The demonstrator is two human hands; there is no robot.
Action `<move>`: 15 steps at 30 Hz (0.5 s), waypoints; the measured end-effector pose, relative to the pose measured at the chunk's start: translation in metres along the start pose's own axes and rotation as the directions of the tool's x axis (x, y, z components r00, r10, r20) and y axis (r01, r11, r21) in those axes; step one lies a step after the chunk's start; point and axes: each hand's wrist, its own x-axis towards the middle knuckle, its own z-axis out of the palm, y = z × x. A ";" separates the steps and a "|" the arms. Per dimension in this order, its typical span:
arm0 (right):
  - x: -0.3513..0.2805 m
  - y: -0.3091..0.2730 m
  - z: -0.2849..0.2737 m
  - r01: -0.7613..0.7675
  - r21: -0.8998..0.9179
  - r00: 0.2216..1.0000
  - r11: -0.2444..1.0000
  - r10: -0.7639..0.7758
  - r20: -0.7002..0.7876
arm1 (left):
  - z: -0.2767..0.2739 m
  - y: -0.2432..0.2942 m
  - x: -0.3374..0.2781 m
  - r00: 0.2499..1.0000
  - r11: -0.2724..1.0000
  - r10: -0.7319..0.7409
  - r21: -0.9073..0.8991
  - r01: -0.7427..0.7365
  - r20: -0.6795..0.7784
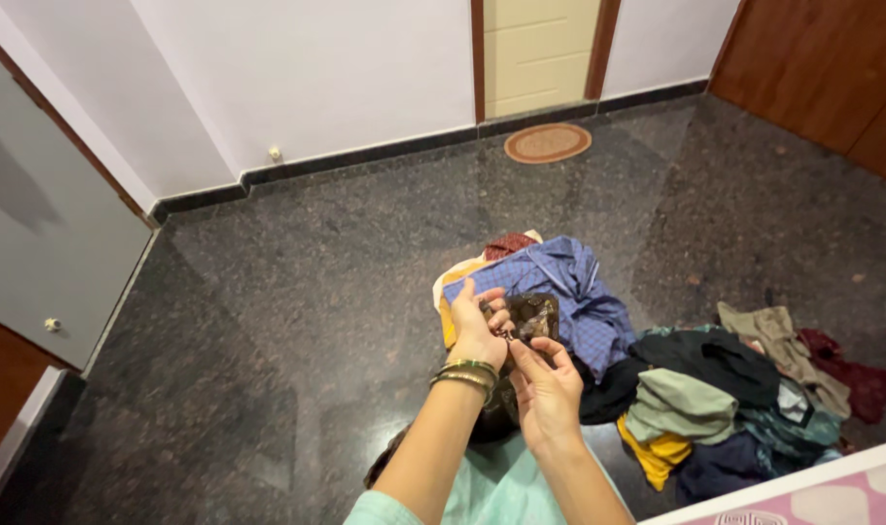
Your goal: The person folds a dark blue patterned garment and a brown patterned garment by hand. They smooth and align the fabric, fold it into a compact rectangle, and place it on a nearby surface. The process is repeated for each item.
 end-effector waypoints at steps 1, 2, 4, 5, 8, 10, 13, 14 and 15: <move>-0.002 0.002 -0.001 -0.014 0.024 1.000 1.000 0.014 0.000 | -0.002 -0.003 -0.011 0.999 0.999 -0.025 -0.035 0.025 0.022; -0.002 0.002 -0.003 -0.026 0.047 1.000 0.999 0.026 0.003 | -0.004 -0.004 -0.020 0.995 0.997 -0.033 -0.065 0.039 0.092; -0.002 0.005 -0.011 -0.046 0.092 0.999 0.995 0.044 0.019 | -0.011 -0.005 -0.035 0.972 0.990 -0.042 -0.125 0.073 0.231; -0.002 0.007 -0.015 -0.055 0.113 0.998 0.992 0.052 0.028 | -0.016 -0.006 -0.039 0.963 0.990 -0.035 -0.123 0.070 0.266; 0.005 0.014 -0.029 -0.073 0.136 0.997 0.988 0.068 0.044 | -0.024 -0.012 -0.039 0.901 0.986 -0.022 -0.142 0.093 0.433; 0.009 0.017 -0.038 -0.079 0.155 0.995 0.985 0.069 0.069 | -0.025 -0.017 -0.036 0.795 0.973 -0.008 -0.179 0.146 0.606; 0.011 0.017 -0.045 -0.083 0.162 0.993 0.983 0.067 0.098 | -0.024 -0.020 -0.037 0.877 0.986 0.001 -0.149 0.080 0.481; 0.011 0.016 -0.045 -0.081 0.160 0.992 0.984 0.065 0.106 | -0.022 -0.020 -0.040 0.896 0.991 0.013 -0.122 0.047 0.445; 0.010 0.014 -0.044 -0.086 0.152 0.994 0.985 0.075 0.073 | -0.019 -0.020 -0.044 0.913 0.996 0.025 -0.093 0.014 0.408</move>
